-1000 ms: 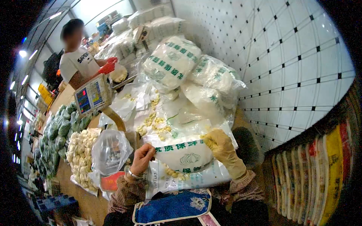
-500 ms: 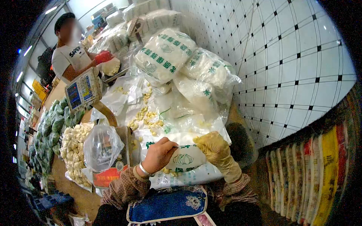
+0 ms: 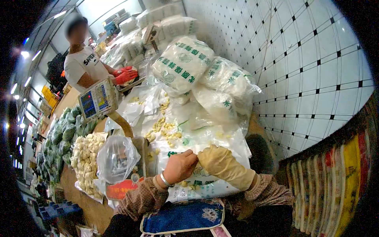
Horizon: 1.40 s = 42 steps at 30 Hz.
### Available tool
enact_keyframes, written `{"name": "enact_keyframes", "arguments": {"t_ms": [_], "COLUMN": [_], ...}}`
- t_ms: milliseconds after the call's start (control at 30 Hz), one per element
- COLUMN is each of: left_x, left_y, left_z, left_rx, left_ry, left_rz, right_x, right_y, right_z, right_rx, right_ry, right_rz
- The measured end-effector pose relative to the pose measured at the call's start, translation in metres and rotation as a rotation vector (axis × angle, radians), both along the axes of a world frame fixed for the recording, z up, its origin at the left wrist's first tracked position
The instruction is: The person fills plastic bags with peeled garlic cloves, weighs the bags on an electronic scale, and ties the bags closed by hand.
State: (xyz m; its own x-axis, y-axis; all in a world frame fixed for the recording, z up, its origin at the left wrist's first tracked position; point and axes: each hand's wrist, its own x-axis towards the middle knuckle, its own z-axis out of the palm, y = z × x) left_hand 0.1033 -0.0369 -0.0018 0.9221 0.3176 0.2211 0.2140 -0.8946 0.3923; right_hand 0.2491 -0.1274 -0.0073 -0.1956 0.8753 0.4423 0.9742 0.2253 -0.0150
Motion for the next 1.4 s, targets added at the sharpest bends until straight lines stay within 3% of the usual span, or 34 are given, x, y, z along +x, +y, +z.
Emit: {"name": "enact_keyframes", "arguments": {"t_ms": [133,200,233,300,400,433,467,533,567,600,667,700,767,800,867,900,933,1000,1033,1067,1100,1133,1200,1233,1300,1333,1400], "left_x": [0.000,-0.002,-0.002,-0.002,0.002,0.002,0.002,0.001,-0.001,-0.005,-0.011,-0.014,-0.017,-0.017,-0.017,-0.018,-0.020,-0.024,-0.028,-0.029,-0.026,-0.025,-0.021,-0.020,-0.022,-0.024,-0.029], "left_y": [-0.007,-0.007,-0.008,-0.012,-0.012,-0.009,-0.009,-0.007,-0.009,-0.010,-0.009,-0.007,-0.008,-0.007,-0.006,-0.007,-0.007,-0.006,-0.006,-0.007,-0.010,-0.012,-0.005,-0.004,-0.004,-0.005,-0.007], "left_z": [-0.005,-0.008,-0.007,-0.004,-0.002,-0.005,-0.007,-0.011,-0.010,-0.015,-0.023,-0.024,-0.021,-0.019,-0.020,-0.021,-0.022,-0.021,-0.021,-0.021,-0.022,-0.023,-0.021,-0.015,-0.018,-0.016,-0.013], "left_rx": [0.095,0.125,0.122,0.118,0.075,0.001,-0.007,-0.080,-0.110,-0.120,-0.144,-0.191,-0.199,-0.192,-0.217,-0.221,-0.224,-0.245,-0.269,-0.270,-0.264,-0.261,-0.225,-0.273,-0.375,-0.375,-0.681], "left_ry": [-0.067,-0.100,-0.096,-0.177,-0.260,-0.281,-0.289,-0.348,-0.332,-0.332,-0.356,-0.369,-0.346,-0.329,-0.338,-0.365,-0.387,-0.358,-0.331,-0.323,-0.322,-0.322,-0.348,-0.329,-0.317,-0.319,-0.285], "left_rz": [0.015,-0.020,-0.012,-0.061,0.027,0.039,0.036,0.093,0.109,0.096,0.171,0.173,0.167,0.166,0.158,0.158,0.160,0.164,0.166,0.173,0.152,0.124,0.103,0.101,0.064,0.060,0.149], "right_x": [0.001,0.004,0.006,0.009,0.020,0.022,0.022,0.021,0.020,0.028,0.059,0.067,0.074,0.072,0.062,0.057,0.055,0.054,0.081,0.083,0.081,0.078,0.059,0.048,0.020,0.014,-0.016], "right_y": [0.001,0.004,0.005,0.004,0.005,0.007,0.009,0.011,0.008,0.003,-0.001,-0.003,-0.008,-0.010,-0.011,-0.010,-0.014,-0.023,-0.023,-0.020,-0.009,0.004,0.002,0.004,0.003,0.013,0.018], "right_z": [-0.001,-0.016,-0.020,-0.029,-0.044,-0.035,-0.040,-0.055,-0.057,-0.055,-0.036,-0.028,-0.017,-0.016,-0.013,-0.014,-0.009,0.009,0.011,0.023,0.032,0.043,0.080,0.095,0.110,0.081,0.050], "right_rx": [-0.033,-0.144,-0.149,-0.357,-0.205,-0.007,-0.011,0.086,0.162,0.169,0.513,0.514,0.609,0.616,0.672,0.791,0.791,0.739,0.395,0.595,0.833,0.839,0.700,0.696,0.953,0.948,0.507], "right_ry": [0.187,0.610,0.613,1.020,1.099,0.962,0.954,2.048,1.862,1.859,1.643,1.636,2.051,2.045,1.751,1.956,1.959,2.203,2.072,1.897,1.830,1.761,1.832,1.826,1.514,1.296,1.294], "right_rz": [0.049,0.072,0.080,0.037,0.056,0.048,0.041,-0.108,-0.225,-0.241,-0.293,-0.304,-0.160,-0.163,-0.291,-0.183,-0.187,0.588,1.022,1.003,0.330,-0.374,0.271,0.277,0.272,0.010,0.165]}}
